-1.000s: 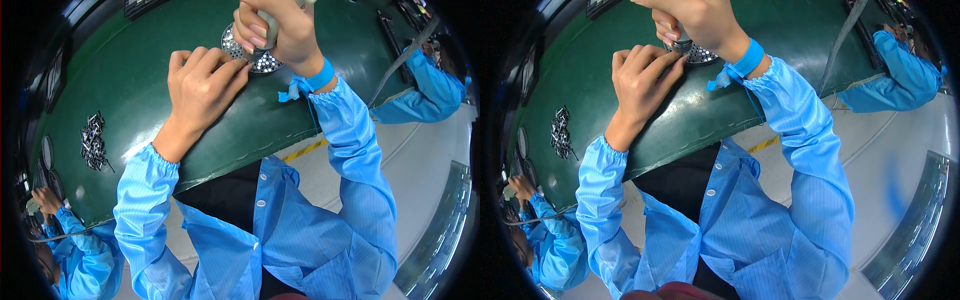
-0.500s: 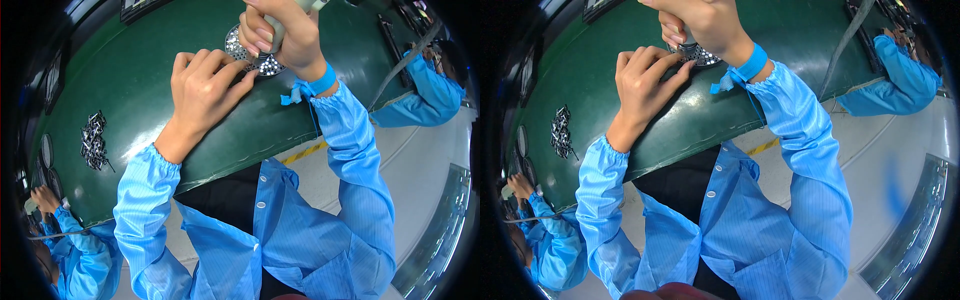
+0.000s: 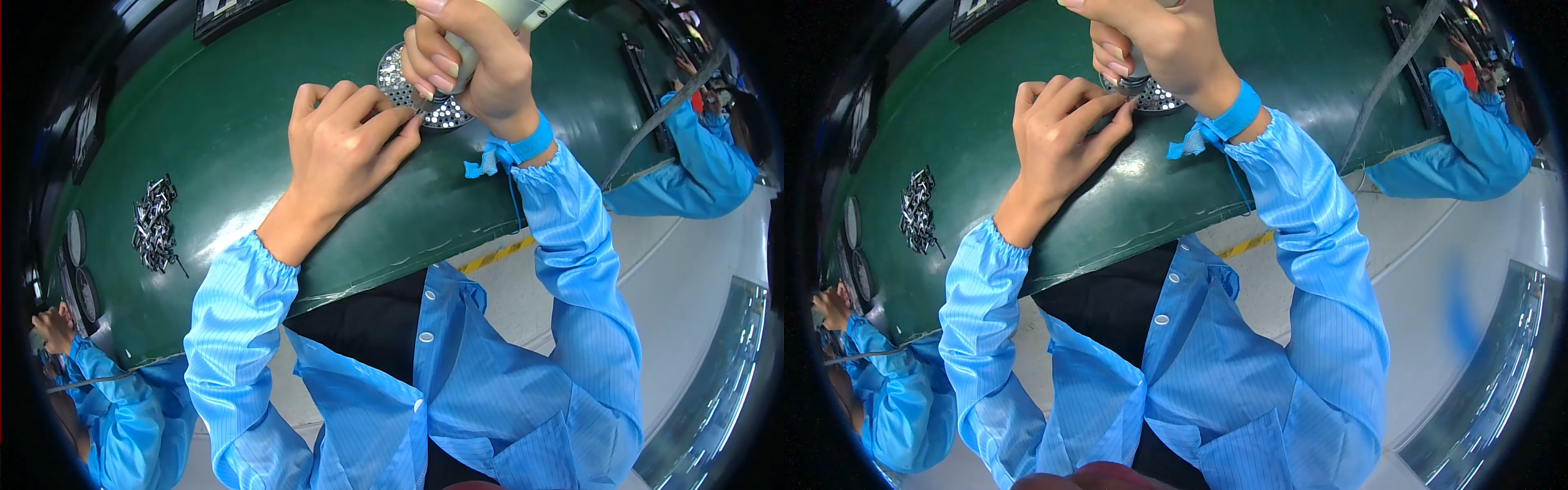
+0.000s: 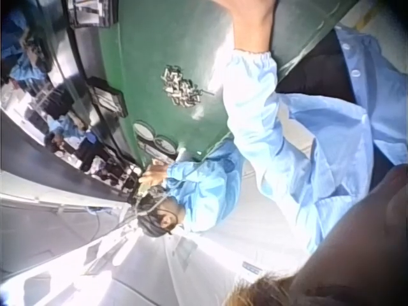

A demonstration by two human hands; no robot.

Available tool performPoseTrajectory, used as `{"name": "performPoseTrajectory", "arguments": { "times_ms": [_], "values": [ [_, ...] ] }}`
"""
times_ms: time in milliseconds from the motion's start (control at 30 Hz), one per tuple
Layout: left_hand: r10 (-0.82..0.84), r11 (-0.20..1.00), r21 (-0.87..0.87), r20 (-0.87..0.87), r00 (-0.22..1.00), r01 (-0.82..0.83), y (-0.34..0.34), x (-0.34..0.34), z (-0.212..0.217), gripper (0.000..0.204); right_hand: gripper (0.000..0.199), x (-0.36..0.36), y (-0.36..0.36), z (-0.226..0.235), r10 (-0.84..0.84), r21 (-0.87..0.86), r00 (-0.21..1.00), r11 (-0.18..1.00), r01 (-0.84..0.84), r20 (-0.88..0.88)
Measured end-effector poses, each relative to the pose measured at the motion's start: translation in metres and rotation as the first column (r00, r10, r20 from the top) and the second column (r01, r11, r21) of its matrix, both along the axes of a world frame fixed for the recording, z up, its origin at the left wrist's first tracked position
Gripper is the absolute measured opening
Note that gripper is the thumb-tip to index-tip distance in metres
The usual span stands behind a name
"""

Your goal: The person installs internal components into tablet frames using an electric screwdriver to secure them with screws.

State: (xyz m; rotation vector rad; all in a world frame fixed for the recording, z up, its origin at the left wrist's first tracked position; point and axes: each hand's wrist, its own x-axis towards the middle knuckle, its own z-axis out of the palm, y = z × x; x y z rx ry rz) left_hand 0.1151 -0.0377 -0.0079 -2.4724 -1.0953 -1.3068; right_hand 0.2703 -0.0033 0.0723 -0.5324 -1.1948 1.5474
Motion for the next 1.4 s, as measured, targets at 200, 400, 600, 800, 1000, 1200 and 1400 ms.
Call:
{"name": "performPoseTrajectory", "arguments": {
  "times_ms": [200, 400, 600, 800, 1000, 1200, 1400],
  "values": [
    [-0.010, 1.000, 0.003, -0.023, 1.000, 0.010, 0.003, -0.003, 0.000, 0.011, 0.011, -0.002, 0.003, 0.000, -0.013, 0.018, 1.000, 1.000, 0.013, 0.016],
    [-0.006, 1.000, -0.017, -0.024, 1.000, 0.005, 0.004, -0.005, 0.004, 0.009, 0.019, -0.003, 0.013, -0.007, 0.024, 0.062, 1.000, 0.998, -0.024, -0.007],
    [0.048, 0.999, -0.017, -0.035, 0.998, -0.049, -0.001, -0.003, 0.004, 0.008, 0.016, -0.002, 0.008, -0.008, 0.013, 0.034, 0.999, 0.999, -0.012, -0.051],
    [0.024, 0.999, -0.044, 0.052, 0.998, -0.022, -0.002, -0.005, 0.005, 0.011, 0.017, -0.006, 0.007, -0.006, -0.011, 0.030, 0.999, 0.999, 0.012, -0.034],
    [0.024, 0.998, -0.061, 0.056, 0.998, -0.021, 0.000, -0.005, 0.005, 0.011, 0.018, -0.007, 0.009, -0.005, -0.019, 0.043, 1.000, 0.999, 0.020, -0.018],
    [0.012, 0.994, -0.113, 0.076, 0.997, -0.004, -0.001, -0.007, 0.009, 0.018, 0.018, -0.007, 0.010, -0.005, 0.006, 0.059, 0.999, 0.998, -0.004, -0.034],
    [0.026, 0.995, -0.102, 0.161, 0.987, -0.009, -0.006, -0.034, 0.027, 0.034, 0.023, -0.006, 0.011, -0.012, 0.046, 0.016, 0.999, 0.999, -0.046, -0.024]
  ]
}}
